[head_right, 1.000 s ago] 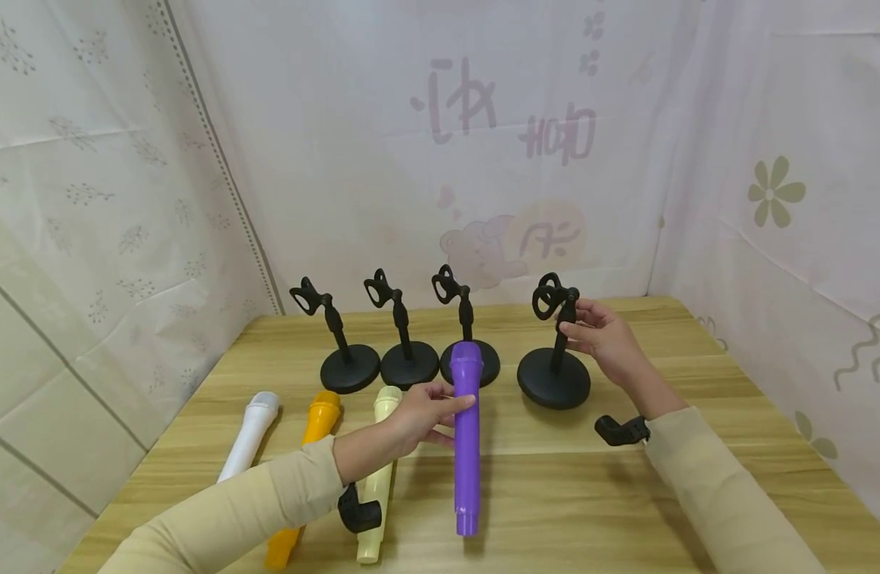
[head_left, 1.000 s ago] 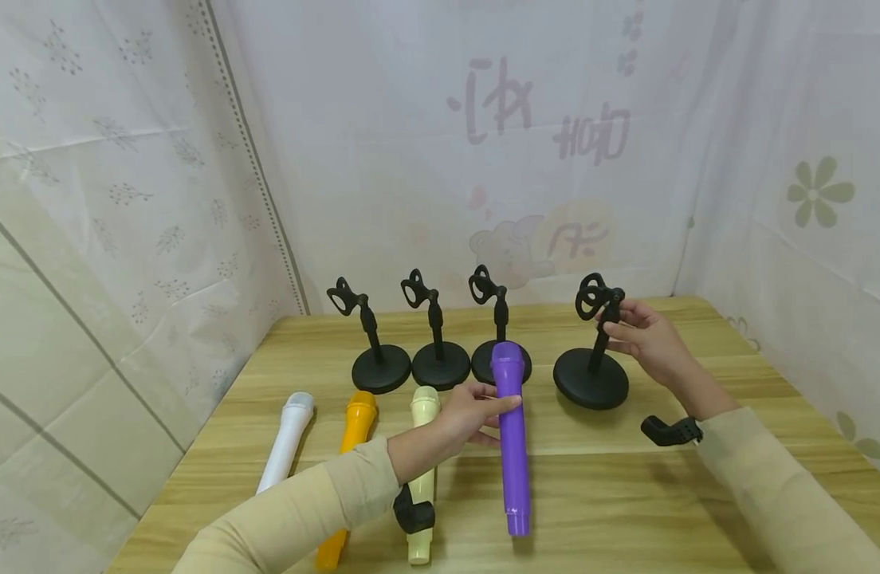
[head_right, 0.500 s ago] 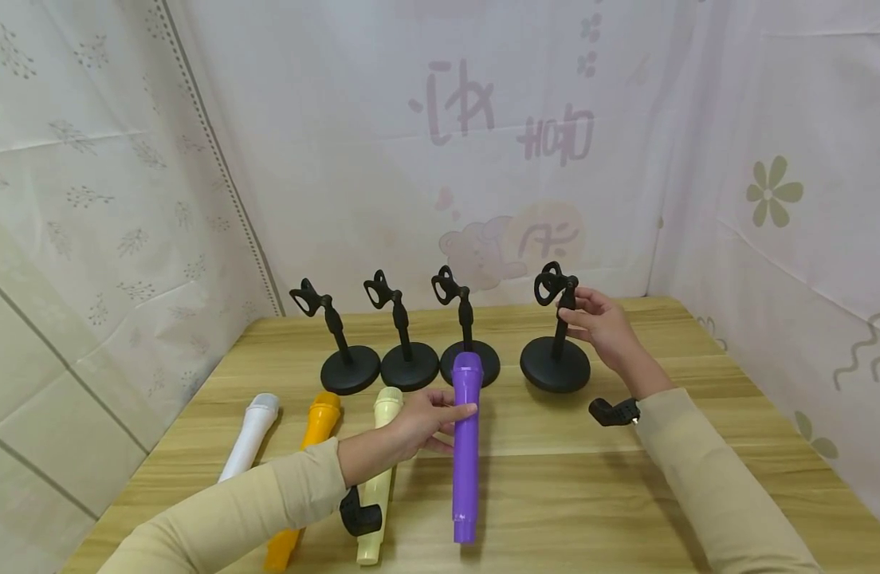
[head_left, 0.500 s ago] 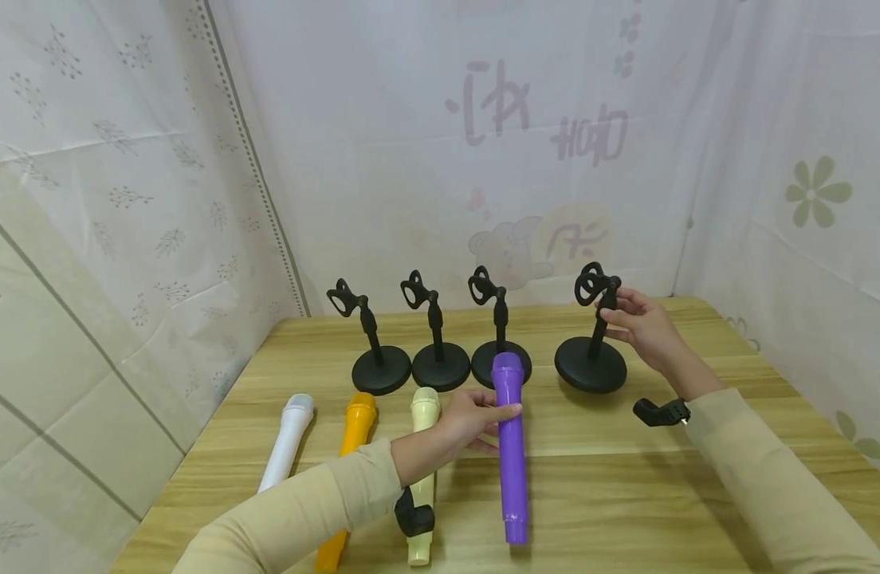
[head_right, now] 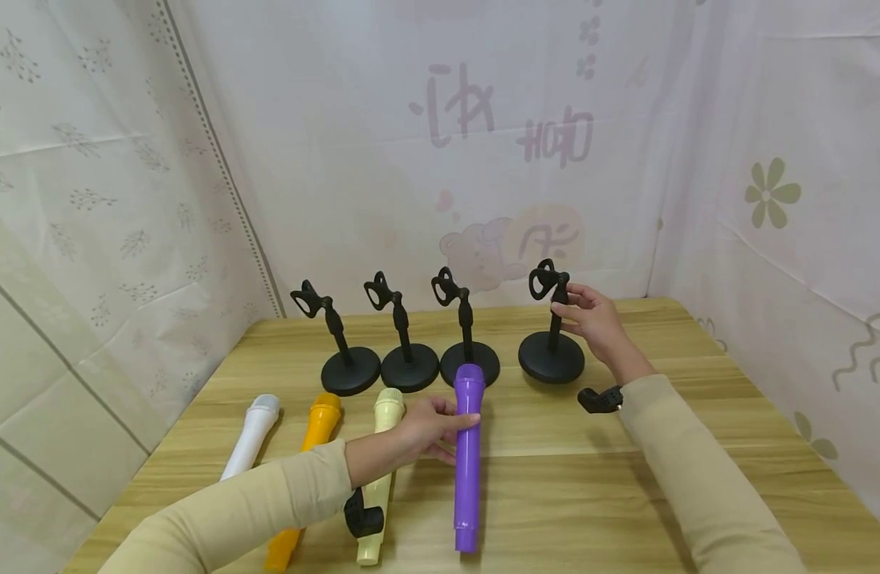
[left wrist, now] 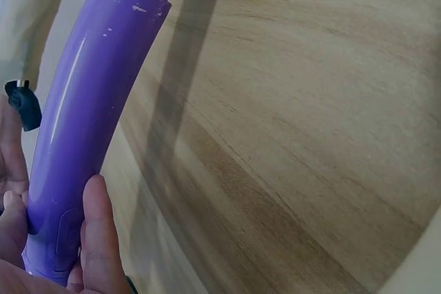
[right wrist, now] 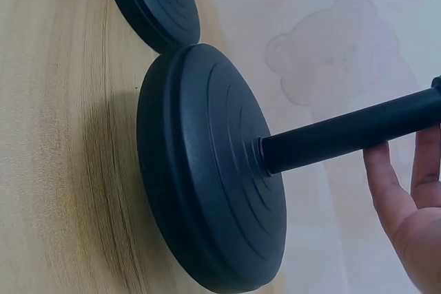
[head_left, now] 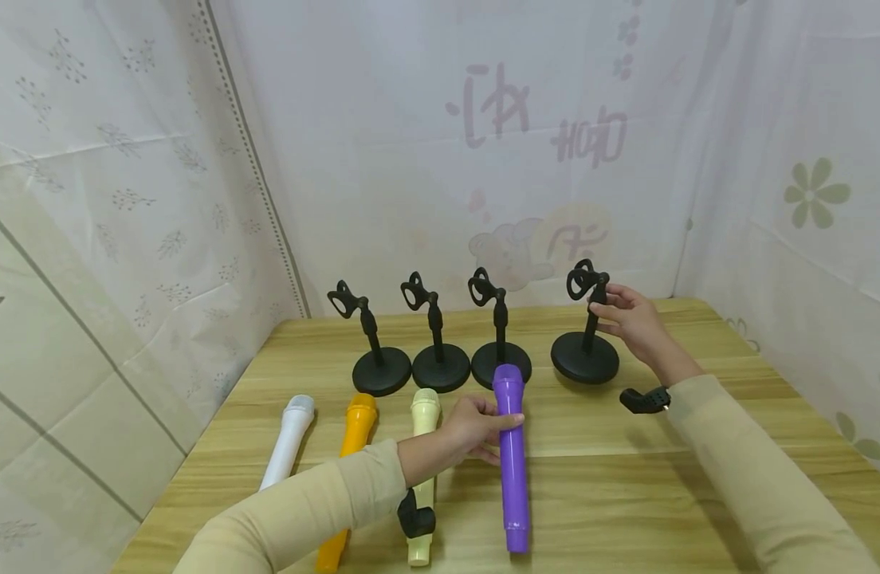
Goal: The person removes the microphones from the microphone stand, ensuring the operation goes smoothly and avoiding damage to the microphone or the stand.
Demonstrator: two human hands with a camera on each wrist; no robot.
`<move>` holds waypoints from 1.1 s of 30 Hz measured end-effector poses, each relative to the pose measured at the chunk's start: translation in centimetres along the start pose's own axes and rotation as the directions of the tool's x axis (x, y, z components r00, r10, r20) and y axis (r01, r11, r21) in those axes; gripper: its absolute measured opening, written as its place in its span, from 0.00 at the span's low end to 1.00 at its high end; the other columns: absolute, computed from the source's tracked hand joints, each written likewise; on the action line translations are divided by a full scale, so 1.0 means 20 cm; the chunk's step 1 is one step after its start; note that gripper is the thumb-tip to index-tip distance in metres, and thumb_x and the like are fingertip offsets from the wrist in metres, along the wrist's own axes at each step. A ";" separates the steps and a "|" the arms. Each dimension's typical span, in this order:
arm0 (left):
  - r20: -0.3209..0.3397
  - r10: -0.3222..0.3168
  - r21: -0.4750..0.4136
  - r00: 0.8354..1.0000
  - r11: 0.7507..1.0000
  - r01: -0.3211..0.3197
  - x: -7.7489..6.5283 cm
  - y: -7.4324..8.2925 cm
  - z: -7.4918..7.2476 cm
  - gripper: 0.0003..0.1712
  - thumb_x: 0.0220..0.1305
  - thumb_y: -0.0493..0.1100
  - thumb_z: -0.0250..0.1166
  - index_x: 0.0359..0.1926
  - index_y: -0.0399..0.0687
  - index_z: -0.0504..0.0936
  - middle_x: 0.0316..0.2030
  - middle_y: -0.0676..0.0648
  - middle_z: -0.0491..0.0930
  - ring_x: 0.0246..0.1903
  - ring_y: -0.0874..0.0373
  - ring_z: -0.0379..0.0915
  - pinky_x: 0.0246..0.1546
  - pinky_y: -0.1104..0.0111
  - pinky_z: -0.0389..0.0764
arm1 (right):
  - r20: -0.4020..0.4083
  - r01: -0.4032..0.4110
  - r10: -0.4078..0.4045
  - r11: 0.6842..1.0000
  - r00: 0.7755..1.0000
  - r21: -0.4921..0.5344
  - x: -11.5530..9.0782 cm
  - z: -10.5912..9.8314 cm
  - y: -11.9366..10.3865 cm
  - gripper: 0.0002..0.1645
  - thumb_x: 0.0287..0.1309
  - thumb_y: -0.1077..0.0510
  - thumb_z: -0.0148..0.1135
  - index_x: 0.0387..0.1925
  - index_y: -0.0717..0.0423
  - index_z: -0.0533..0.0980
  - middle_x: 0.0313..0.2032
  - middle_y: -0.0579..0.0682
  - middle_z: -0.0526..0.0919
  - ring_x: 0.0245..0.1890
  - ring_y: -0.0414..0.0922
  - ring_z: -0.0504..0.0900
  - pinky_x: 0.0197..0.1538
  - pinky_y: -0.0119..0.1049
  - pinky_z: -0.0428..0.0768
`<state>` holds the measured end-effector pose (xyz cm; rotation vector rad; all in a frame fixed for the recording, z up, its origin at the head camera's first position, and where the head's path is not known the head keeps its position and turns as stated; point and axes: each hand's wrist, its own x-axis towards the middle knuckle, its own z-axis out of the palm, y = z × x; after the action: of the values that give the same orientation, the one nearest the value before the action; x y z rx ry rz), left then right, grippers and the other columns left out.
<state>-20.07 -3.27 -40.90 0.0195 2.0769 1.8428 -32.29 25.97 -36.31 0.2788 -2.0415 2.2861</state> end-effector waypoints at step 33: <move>-0.060 -0.043 0.057 0.997 0.997 0.047 0.03 -0.03 0.06 0.26 0.42 0.48 0.72 0.33 0.35 0.69 0.23 0.38 0.75 0.19 0.52 0.76 0.17 0.58 0.78 | -0.048 -0.063 0.061 0.997 0.997 -0.046 0.08 0.00 0.07 0.34 0.50 0.58 0.62 0.59 0.57 0.61 0.44 0.51 0.70 0.40 0.40 0.77 0.51 0.53 0.66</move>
<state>-20.08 -2.06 -41.73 -0.0669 2.1532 1.7762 -34.08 25.76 -37.32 0.1602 -2.1069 2.2524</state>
